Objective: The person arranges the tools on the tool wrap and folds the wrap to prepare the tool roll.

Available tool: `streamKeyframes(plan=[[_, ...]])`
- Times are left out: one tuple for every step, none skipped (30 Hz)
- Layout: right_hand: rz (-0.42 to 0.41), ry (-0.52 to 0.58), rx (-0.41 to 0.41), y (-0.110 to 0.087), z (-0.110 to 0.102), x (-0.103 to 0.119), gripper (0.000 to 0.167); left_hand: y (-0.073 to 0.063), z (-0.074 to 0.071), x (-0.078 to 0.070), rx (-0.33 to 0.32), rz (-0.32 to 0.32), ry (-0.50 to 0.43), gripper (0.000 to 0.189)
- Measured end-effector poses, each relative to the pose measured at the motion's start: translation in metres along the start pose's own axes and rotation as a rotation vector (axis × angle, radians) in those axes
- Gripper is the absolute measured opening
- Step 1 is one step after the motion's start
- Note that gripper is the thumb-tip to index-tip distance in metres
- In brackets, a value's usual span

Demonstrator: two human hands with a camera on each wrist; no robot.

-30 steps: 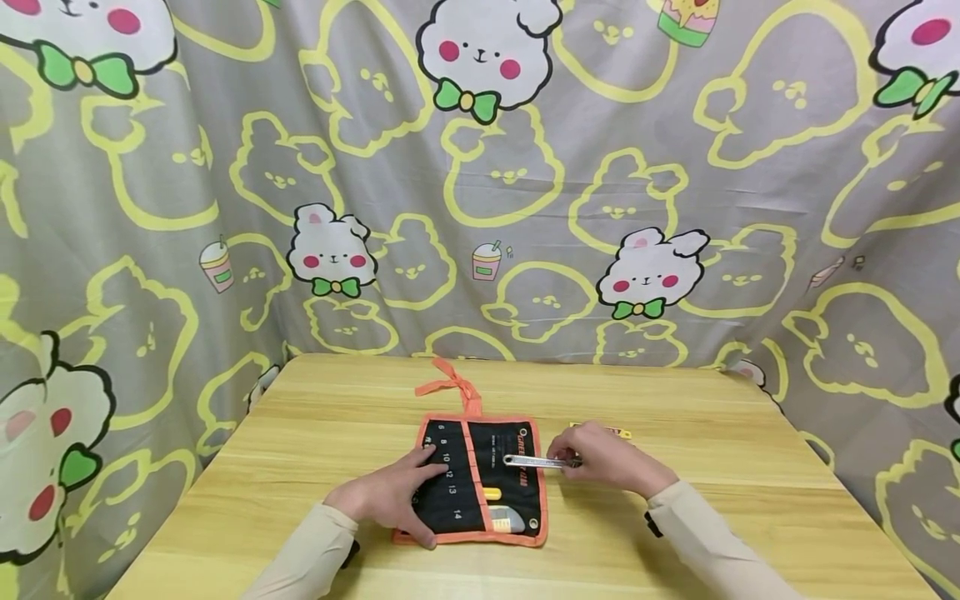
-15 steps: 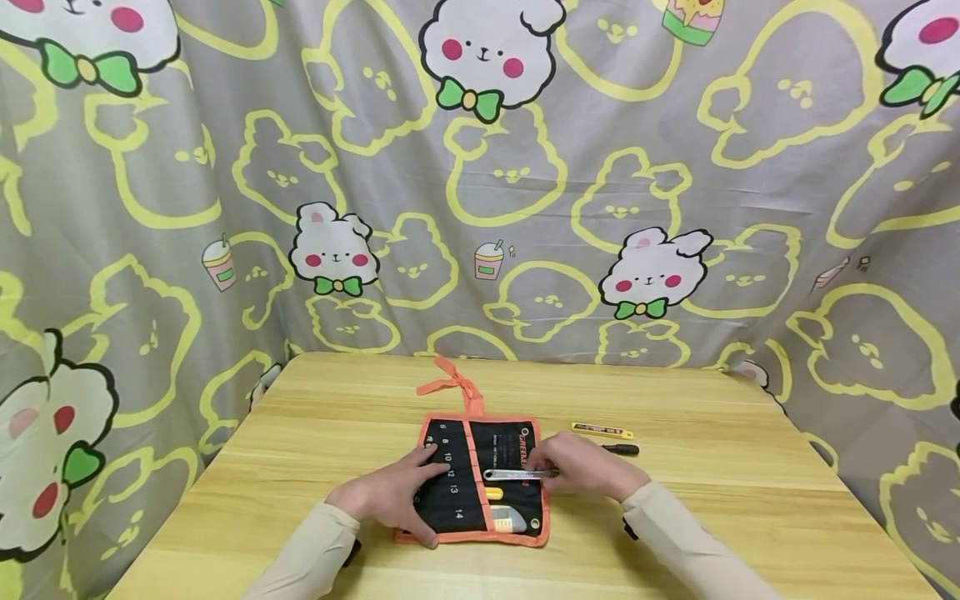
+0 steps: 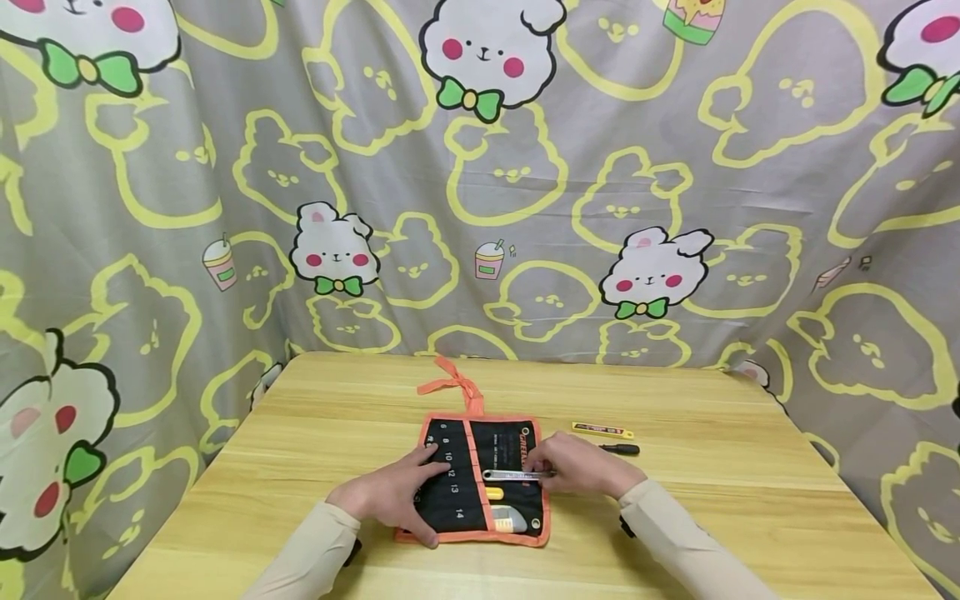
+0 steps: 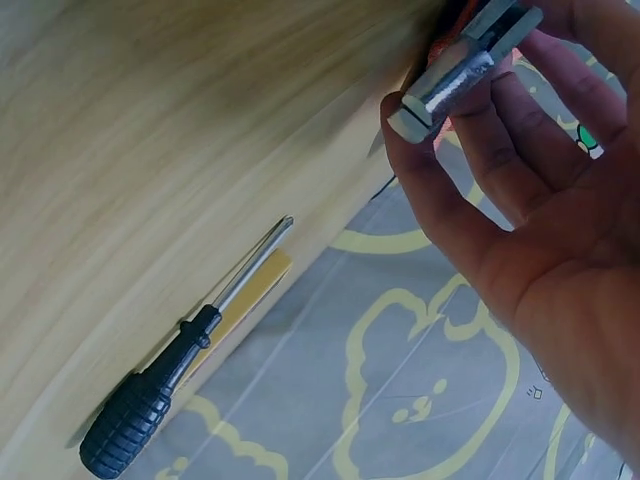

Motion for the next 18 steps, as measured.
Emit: streamKeyframes(plan=[[0.001, -0.002, 0.003, -0.0001, 0.0002, -0.0005, 0.023, 0.0002, 0.0, 0.0, 0.0, 0.0, 0.0, 0.1], [0.001, -0.004, 0.006, -0.0002, 0.0004, -0.0009, 0.024, 0.0003, 0.0, -0.0001, 0.0, 0.0, 0.001, 0.1], [0.002, -0.003, 0.007, -0.0003, 0.0005, -0.0014, 0.024, 0.0004, 0.0, -0.0002, 0.0, -0.001, 0.0, 0.1], [0.002, -0.003, 0.009, -0.0004, 0.0008, -0.0019, 0.025, 0.0003, 0.0, -0.0003, -0.001, 0.0, -0.001, 0.101], [0.001, -0.001, 0.012, -0.0005, 0.0012, -0.0023, 0.025, 0.0004, 0.0001, -0.0004, -0.002, 0.001, -0.001, 0.101], [0.002, 0.005, 0.015, -0.0007, 0.0016, -0.0028, 0.026, 0.0003, 0.0, -0.0006, -0.002, 0.001, -0.003, 0.101], [0.003, 0.012, 0.018, -0.0009, 0.0019, -0.0032, 0.026, 0.0003, 0.0, -0.0006, -0.002, 0.001, -0.004, 0.101], [0.002, 0.018, 0.02, -0.0011, 0.0023, -0.0035, 0.027, 0.0003, 0.0001, -0.0007, -0.002, 0.003, -0.005, 0.101], [0.003, 0.025, 0.023, -0.0012, 0.0026, -0.0038, 0.027, 0.0004, 0.0002, -0.0007, -0.001, 0.003, -0.007, 0.101], [0.003, 0.031, 0.026, -0.0014, 0.003, -0.004, 0.028, 0.0004, 0.0002, -0.0007, -0.001, 0.004, -0.008, 0.101], [0.003, 0.038, 0.029, -0.0015, 0.0032, -0.0041, 0.028, 0.0004, 0.0002, -0.0006, 0.0, 0.004, -0.008, 0.101], [0.004, 0.042, 0.031, -0.0015, 0.0034, -0.004, 0.028, 0.0003, 0.0001, -0.0006, 0.0, 0.005, -0.01, 0.101], [0.004, 0.046, 0.032, -0.0014, 0.0034, -0.0039, 0.028, 0.0003, 0.0001, -0.0005, 0.001, 0.005, -0.012, 0.101], [0.005, 0.049, 0.035, -0.0012, 0.0036, -0.0037, 0.028, 0.0003, 0.0001, -0.0003, 0.002, 0.005, -0.013, 0.101], [0.005, 0.052, 0.038, -0.0009, 0.0038, -0.0033, 0.028, 0.0003, 0.0001, -0.0001, 0.002, 0.004, -0.015, 0.101], [0.005, 0.054, 0.04, -0.0007, 0.0038, -0.0028, 0.028, 0.0003, -0.0001, -0.0001, 0.003, 0.005, -0.016, 0.102], [0.006, 0.056, 0.042, -0.0003, 0.0038, -0.0022, 0.027, 0.0004, -0.0001, 0.0, 0.004, 0.004, -0.017, 0.102], [0.006, 0.055, 0.044, 0.0, 0.0039, -0.0016, 0.027, 0.0004, -0.0001, 0.0001, 0.004, 0.004, -0.018, 0.102]])
Point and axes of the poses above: each hand's wrist, its own y-axis towards the middle knuckle, its own z-axis out of the palm, x = y × z, the point moved 5 cm from there along y, towards the middle knuckle, and after that the axes turned 12 degrees about y, right-handed, at the moved point
